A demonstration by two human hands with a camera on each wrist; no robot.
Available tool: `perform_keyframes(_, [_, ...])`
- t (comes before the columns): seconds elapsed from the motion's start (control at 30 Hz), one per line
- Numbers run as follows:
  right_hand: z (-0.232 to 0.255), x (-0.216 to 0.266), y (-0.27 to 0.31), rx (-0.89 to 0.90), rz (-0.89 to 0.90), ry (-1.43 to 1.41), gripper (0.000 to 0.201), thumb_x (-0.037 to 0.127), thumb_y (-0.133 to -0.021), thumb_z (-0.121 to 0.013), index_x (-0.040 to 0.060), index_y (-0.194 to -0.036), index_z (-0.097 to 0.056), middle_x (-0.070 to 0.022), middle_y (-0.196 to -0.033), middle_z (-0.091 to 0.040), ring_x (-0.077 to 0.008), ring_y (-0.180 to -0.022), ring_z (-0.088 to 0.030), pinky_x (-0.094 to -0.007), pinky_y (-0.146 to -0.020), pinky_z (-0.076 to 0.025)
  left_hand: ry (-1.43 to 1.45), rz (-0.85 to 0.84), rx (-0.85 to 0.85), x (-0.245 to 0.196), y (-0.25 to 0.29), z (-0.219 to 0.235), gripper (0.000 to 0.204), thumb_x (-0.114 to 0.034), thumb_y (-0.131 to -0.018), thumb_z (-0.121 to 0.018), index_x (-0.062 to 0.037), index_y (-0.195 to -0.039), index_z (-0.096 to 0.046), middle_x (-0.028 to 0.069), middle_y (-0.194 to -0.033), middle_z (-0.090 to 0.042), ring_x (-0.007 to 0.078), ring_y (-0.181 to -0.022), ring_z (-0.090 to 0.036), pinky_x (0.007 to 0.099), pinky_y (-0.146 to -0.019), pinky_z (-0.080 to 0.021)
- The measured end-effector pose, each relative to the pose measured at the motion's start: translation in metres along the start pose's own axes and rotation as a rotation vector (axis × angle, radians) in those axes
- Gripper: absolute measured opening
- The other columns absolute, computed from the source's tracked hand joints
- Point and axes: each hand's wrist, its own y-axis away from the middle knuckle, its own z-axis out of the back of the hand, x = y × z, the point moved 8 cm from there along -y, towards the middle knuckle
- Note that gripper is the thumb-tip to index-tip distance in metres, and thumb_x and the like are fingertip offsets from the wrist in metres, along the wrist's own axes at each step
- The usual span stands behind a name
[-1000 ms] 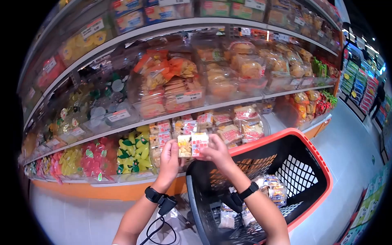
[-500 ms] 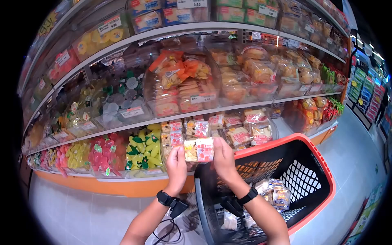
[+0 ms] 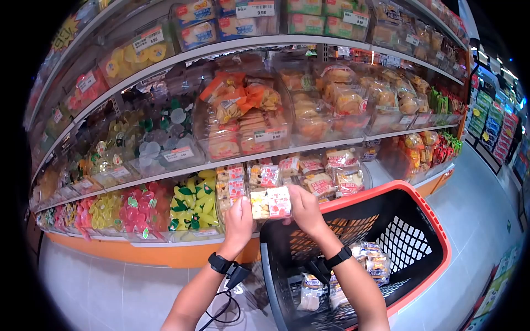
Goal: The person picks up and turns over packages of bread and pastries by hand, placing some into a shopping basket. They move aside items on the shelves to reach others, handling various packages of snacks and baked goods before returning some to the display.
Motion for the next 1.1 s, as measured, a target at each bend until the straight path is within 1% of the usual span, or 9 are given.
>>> perform_keyframes(0.07, [-0.001,0.003,0.0,0.012,0.004,0.029,0.035,0.025,-0.104,-0.039,-0.0031,-0.107,-0.059,-0.0098,-0.069,-0.061,-0.0145,-0.049,-0.059,-0.028,-0.046,-0.048,0.232,0.243,0.095,0.012,0.002,-0.008,0.035,-0.024,-0.101,-0.041,0.002,-0.08,-0.05,0.0205,-0.06,-0.052,0.0371,-0.056,-0.055,0.0445,-0.054,-0.041])
perform_keyframes(0.17, [0.001,0.035,0.006,-0.136,0.526,0.695,0.029,0.022,-0.102,-0.044,-0.0015,-0.102,-0.06,-0.0157,-0.068,-0.059,-0.0232,-0.05,-0.06,-0.0353,-0.049,-0.047,0.186,0.051,-0.086,0.039,-0.003,-0.01,0.038,-0.026,-0.101,-0.042,0.0025,-0.077,-0.048,0.0155,-0.058,-0.048,0.0252,-0.053,-0.049,0.0407,-0.054,-0.039])
perform_keyframes(0.37, [0.01,0.022,0.008,-0.263,0.319,0.584,0.021,0.016,-0.099,-0.048,0.0001,-0.101,-0.061,-0.0195,-0.071,-0.059,-0.0364,-0.057,-0.06,-0.04,-0.055,-0.047,0.247,0.108,-0.03,0.042,-0.007,-0.016,0.036,-0.024,-0.1,-0.046,0.0026,-0.075,-0.048,0.0162,-0.058,-0.047,0.0286,-0.053,-0.044,0.0393,-0.053,-0.038])
perform_keyframes(0.57, [0.006,0.02,0.011,-0.343,0.414,0.754,0.013,0.017,-0.096,-0.053,0.0057,-0.095,-0.059,-0.0189,-0.064,-0.06,-0.0405,-0.06,-0.061,-0.0468,-0.052,-0.047,-0.264,-0.201,-0.109,0.005,-0.01,0.0,0.027,-0.019,-0.096,-0.051,0.0001,-0.077,-0.055,0.0211,-0.064,-0.058,0.0386,-0.056,-0.057,0.0463,-0.052,-0.044])
perform_keyframes(0.67, [0.004,0.01,0.015,-0.379,0.44,0.819,0.012,0.018,-0.096,-0.053,0.0074,-0.097,-0.057,-0.018,-0.062,-0.06,-0.0394,-0.058,-0.06,-0.0463,-0.05,-0.047,-0.41,-0.269,-0.123,-0.002,-0.012,-0.001,0.025,-0.017,-0.095,-0.052,-0.0004,-0.077,-0.056,0.0208,-0.063,-0.059,0.0406,-0.057,-0.059,0.0463,-0.052,-0.047])
perform_keyframes(0.77, [0.001,0.016,0.016,-0.295,0.363,0.911,0.012,0.015,-0.097,-0.051,0.0058,-0.101,-0.058,-0.0212,-0.073,-0.061,-0.0412,-0.065,-0.062,-0.048,-0.053,-0.046,-0.51,-0.333,-0.095,-0.003,-0.013,-0.006,0.025,-0.019,-0.094,-0.054,-0.0008,-0.077,-0.057,0.0203,-0.063,-0.059,0.0395,-0.057,-0.06,0.0477,-0.052,-0.047])
perform_keyframes(0.87, [0.002,0.007,0.009,-0.425,0.473,0.872,0.012,0.017,-0.096,-0.053,0.0068,-0.099,-0.057,-0.0173,-0.059,-0.06,-0.0379,-0.054,-0.06,-0.0467,-0.049,-0.048,-0.473,-0.276,-0.106,0.0,-0.022,0.0,0.028,-0.021,-0.094,-0.054,-0.0016,-0.075,-0.057,0.0202,-0.066,-0.061,0.0392,-0.059,-0.06,0.0479,-0.055,-0.047])
perform_keyframes(0.97, [0.004,-0.01,-0.017,-0.428,0.408,0.873,0.014,0.015,-0.097,-0.049,0.0036,-0.098,-0.057,-0.0196,-0.066,-0.062,-0.0421,-0.061,-0.061,-0.0488,-0.052,-0.047,-0.533,-0.395,-0.123,-0.013,-0.042,0.003,0.028,-0.024,-0.093,-0.054,-0.0022,-0.076,-0.056,0.0182,-0.069,-0.062,0.0375,-0.064,-0.061,0.0465,-0.058,-0.048])
perform_keyframes(1.1, [-0.005,-0.015,-0.057,-0.36,0.166,0.972,0.025,0.023,-0.098,-0.045,-0.0006,-0.096,-0.052,-0.0289,-0.07,-0.06,-0.0475,-0.067,-0.061,-0.0536,-0.057,-0.048,-0.618,-0.359,-0.093,0.008,-0.082,-0.001,0.027,-0.026,-0.094,-0.053,-0.0024,-0.081,-0.054,0.0184,-0.071,-0.063,0.0393,-0.067,-0.061,0.0466,-0.061,-0.048])
